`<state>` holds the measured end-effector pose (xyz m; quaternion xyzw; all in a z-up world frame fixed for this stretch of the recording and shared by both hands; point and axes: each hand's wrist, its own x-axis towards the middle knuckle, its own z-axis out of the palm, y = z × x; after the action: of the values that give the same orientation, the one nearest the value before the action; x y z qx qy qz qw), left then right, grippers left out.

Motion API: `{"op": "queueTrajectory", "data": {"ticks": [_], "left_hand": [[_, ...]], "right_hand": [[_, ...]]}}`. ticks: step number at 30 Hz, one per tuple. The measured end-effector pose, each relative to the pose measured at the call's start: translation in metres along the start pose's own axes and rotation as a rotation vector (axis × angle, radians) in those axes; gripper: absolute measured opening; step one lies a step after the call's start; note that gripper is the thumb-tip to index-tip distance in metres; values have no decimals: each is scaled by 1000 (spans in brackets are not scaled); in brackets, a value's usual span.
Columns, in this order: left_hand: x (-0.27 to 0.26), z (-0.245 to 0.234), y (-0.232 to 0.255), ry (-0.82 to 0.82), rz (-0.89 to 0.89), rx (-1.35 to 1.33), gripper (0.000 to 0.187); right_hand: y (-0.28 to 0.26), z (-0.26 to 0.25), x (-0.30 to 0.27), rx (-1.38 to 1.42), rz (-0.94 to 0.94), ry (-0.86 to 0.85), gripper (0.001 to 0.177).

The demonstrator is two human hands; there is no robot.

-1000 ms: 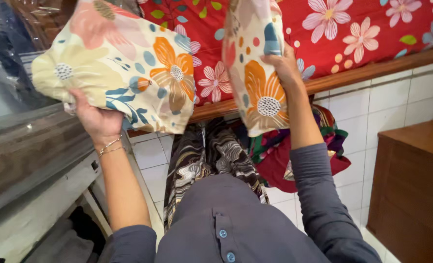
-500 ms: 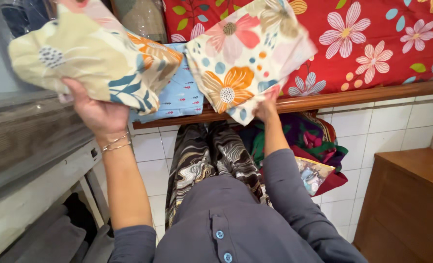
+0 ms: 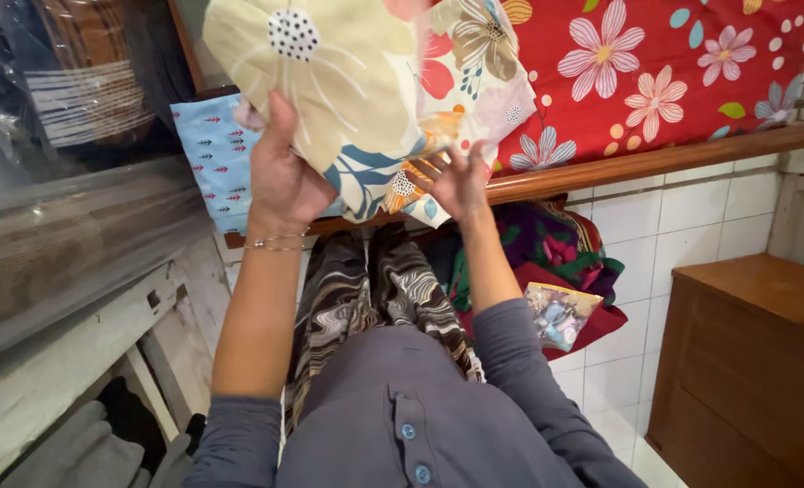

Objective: The person sweeps a floral-patterned bed with a traditional straw broom, then moves to a nearby chair and folds several pieces of fabric, stacking them on the bed.

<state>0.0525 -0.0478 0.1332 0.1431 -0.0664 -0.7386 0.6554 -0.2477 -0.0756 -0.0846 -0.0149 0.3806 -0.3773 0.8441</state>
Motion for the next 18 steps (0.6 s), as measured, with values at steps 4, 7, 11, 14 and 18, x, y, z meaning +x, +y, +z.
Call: {"op": "queueTrajectory", "data": {"ticks": [4, 7, 11, 14, 18], "left_hand": [[-2, -7, 12, 45, -4, 5, 61], [-3, -25, 6, 194, -75, 159, 60], [-4, -46, -11, 300, -352, 384, 52], [-6, -48, -18, 264, -569, 311, 45], [6, -34, -16, 199, -524, 220, 49]], "right_hand": [[-33, 2, -1, -53, -44, -163, 79], [-42, -7, 13, -716, -119, 275, 82], [-56, -15, 11, -1195, -322, 529, 92], [-59, -13, 8, -1355, -400, 164, 102], [-41, -2, 8, -868, 119, -264, 97]]}}
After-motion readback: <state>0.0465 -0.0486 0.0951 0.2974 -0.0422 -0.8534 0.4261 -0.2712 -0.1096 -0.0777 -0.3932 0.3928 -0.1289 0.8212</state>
